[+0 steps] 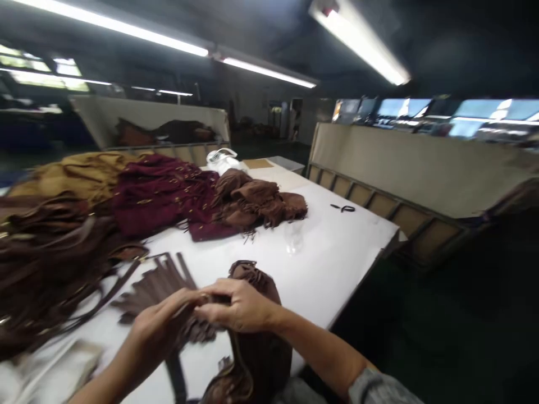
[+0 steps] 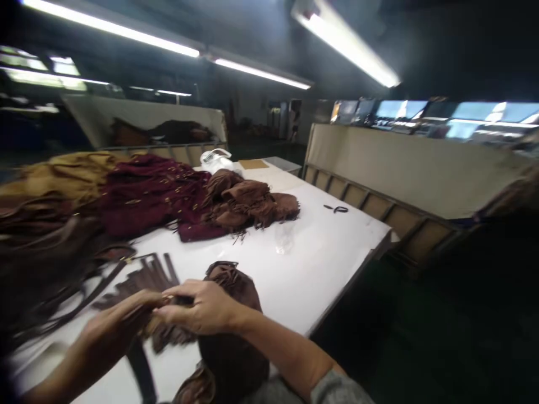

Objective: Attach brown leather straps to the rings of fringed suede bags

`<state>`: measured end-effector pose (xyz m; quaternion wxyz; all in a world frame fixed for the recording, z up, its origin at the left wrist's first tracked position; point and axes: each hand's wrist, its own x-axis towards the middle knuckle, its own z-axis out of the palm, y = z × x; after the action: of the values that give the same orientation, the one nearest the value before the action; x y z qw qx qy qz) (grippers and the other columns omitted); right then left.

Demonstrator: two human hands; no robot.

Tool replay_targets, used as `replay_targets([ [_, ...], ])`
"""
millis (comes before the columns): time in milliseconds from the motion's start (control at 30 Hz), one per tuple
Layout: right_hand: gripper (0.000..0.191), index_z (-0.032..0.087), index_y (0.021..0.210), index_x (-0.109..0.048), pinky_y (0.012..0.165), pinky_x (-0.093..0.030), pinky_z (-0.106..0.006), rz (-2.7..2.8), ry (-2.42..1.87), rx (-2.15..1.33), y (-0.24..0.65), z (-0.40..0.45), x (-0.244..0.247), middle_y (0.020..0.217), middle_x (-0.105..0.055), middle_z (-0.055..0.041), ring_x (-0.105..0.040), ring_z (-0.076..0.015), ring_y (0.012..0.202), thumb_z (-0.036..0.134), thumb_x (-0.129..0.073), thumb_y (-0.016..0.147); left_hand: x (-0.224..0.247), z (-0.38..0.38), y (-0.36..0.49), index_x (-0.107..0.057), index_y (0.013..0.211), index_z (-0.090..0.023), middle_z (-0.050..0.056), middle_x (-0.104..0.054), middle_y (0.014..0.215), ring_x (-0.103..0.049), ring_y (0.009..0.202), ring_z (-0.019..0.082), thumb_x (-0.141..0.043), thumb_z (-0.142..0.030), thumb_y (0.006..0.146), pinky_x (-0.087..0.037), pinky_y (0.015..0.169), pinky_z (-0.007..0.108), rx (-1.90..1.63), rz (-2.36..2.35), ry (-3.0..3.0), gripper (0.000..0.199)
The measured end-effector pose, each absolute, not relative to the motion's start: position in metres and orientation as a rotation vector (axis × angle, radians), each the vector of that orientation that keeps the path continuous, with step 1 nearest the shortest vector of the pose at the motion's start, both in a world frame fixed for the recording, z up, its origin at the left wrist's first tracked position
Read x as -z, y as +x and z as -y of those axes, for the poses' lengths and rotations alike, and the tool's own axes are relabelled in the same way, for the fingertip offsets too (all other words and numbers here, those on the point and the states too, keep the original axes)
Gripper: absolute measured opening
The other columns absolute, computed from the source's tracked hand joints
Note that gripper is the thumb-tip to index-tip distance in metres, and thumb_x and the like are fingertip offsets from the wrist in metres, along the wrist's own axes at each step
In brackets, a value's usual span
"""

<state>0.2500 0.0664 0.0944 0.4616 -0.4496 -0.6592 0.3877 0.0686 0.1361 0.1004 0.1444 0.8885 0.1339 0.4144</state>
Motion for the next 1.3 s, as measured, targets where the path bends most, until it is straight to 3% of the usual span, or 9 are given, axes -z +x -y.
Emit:
replay_targets([
  [100, 0.038, 0.015, 0.118, -0.067, 0.093, -0.045, -0.03, 1.507, -0.945, -1.207, 0.244, -0.065, -0.066, 0.111, -0.067, -0.007, -0.06, -0.0193, 0.103, 0.038, -0.056, 0.089, -0.077, -0.129, 0.058, -0.061, 0.094, -0.019, 0.003, -0.07, 0.077, -0.067, 0.064, 0.013, -0.048, -0.021, 0.094, -0.052, 0.058, 0.019, -1.086, -0.505, 2.532, 0.013],
  [167, 0.037, 0.015, 0.117, -0.067, 0.089, -0.046, -0.029, 1.449, -0.898, -1.324, 0.238, -0.064, -0.051, 0.106, -0.067, -0.0058, -0.06, -0.0179, 0.097, 0.037, -0.053, 0.09, -0.061, -0.124, 0.054, -0.06, 0.091, -0.018, 0.002, -0.068, 0.072, -0.065, 0.059, 0.012, -0.048, -0.019, 0.093, -0.051, 0.056, 0.019, -1.044, -0.606, 2.449, 0.012],
  [300, 0.035, 0.013, 0.1, -0.071, 0.068, -0.046, -0.023, 1.344, -0.96, -1.437, 0.221, -0.054, -0.023, 0.084, -0.064, -0.0029, -0.056, -0.0123, 0.074, 0.039, -0.05, 0.09, -0.033, -0.109, 0.047, -0.059, 0.088, -0.018, -0.001, -0.062, 0.067, -0.06, 0.053, 0.01, -0.049, -0.02, 0.093, -0.048, 0.053, 0.019, -0.968, -0.736, 2.256, 0.012],
  [467, 0.035, 0.012, 0.082, -0.067, 0.04, -0.033, -0.018, 1.16, -1.095, -1.634, 0.2, -0.042, 0.0, 0.058, -0.052, 0.0016, -0.044, -0.0073, 0.043, 0.041, -0.049, 0.087, -0.008, -0.085, 0.032, -0.061, 0.088, -0.019, 0.0, -0.063, 0.069, -0.06, 0.056, 0.013, -0.051, -0.025, 0.092, -0.048, 0.056, 0.022, -0.845, -0.918, 2.056, 0.013],
  [600, 0.03, 0.012, 0.067, -0.063, 0.042, -0.034, -0.018, 1.106, -1.153, -1.608, 0.191, -0.037, 0.007, 0.056, -0.054, 0.0004, -0.045, -0.007, 0.046, 0.036, -0.053, 0.082, 0.003, -0.068, 0.028, -0.063, 0.09, -0.02, 0.002, -0.065, 0.074, -0.061, 0.064, 0.016, -0.053, -0.032, 0.09, -0.049, 0.063, 0.026, -0.77, -1.112, 1.908, 0.015],
  [833, 0.027, 0.013, 0.066, -0.063, 0.037, -0.033, -0.018, 1.093, -1.293, -1.536, 0.185, -0.034, 0.018, 0.05, -0.052, 0.0019, -0.046, -0.0077, 0.04, 0.035, -0.056, 0.08, 0.011, -0.049, 0.031, -0.064, 0.095, -0.02, 0.002, -0.061, 0.072, -0.055, 0.062, 0.016, -0.053, -0.038, 0.09, -0.045, 0.058, 0.026, -0.696, -1.257, 1.691, 0.022],
  [1000, 0.027, 0.014, 0.071, -0.061, 0.036, -0.032, -0.019, 1.169, -1.348, -1.527, 0.186, -0.027, 0.019, 0.048, -0.049, 0.0043, -0.045, -0.008, 0.035, 0.036, -0.05, 0.085, 0.007, -0.04, 0.029, -0.044, 0.115, -0.021, -0.003, -0.056, 0.077, -0.043, 0.047, 0.009, -0.05, -0.044, 0.091, -0.036, 0.045, 0.023, -0.76, -1.297, 1.392, 0.033],
  [1200, 0.024, 0.015, 0.063, -0.055, 0.055, -0.038, -0.021, 1.475, -1.335, -1.078, 0.188, -0.026, 0.016, 0.059, -0.051, 0.0019, -0.047, -0.0096, 0.056, 0.026, -0.051, 0.084, 0.0, -0.024, 0.017, -0.043, 0.092, -0.02, -0.008, -0.045, 0.052, -0.042, 0.047, 0.012, -0.037, -0.045, 0.096, -0.036, 0.051, 0.025, -0.577, -1.341, 1.409, 0.026],
  [1300, 0.02, 0.016, 0.066, -0.057, 0.057, -0.037, -0.022, 1.538, -1.324, -0.997, 0.187, -0.027, 0.016, 0.06, -0.051, 0.0015, -0.046, -0.0105, 0.058, 0.022, -0.05, 0.083, 0.0, -0.018, 0.015, -0.048, 0.094, -0.019, -0.003, -0.055, 0.061, -0.05, 0.056, 0.014, -0.037, -0.045, 0.096, -0.043, 0.061, 0.029, -0.54, -1.183, 1.372, 0.029],
])
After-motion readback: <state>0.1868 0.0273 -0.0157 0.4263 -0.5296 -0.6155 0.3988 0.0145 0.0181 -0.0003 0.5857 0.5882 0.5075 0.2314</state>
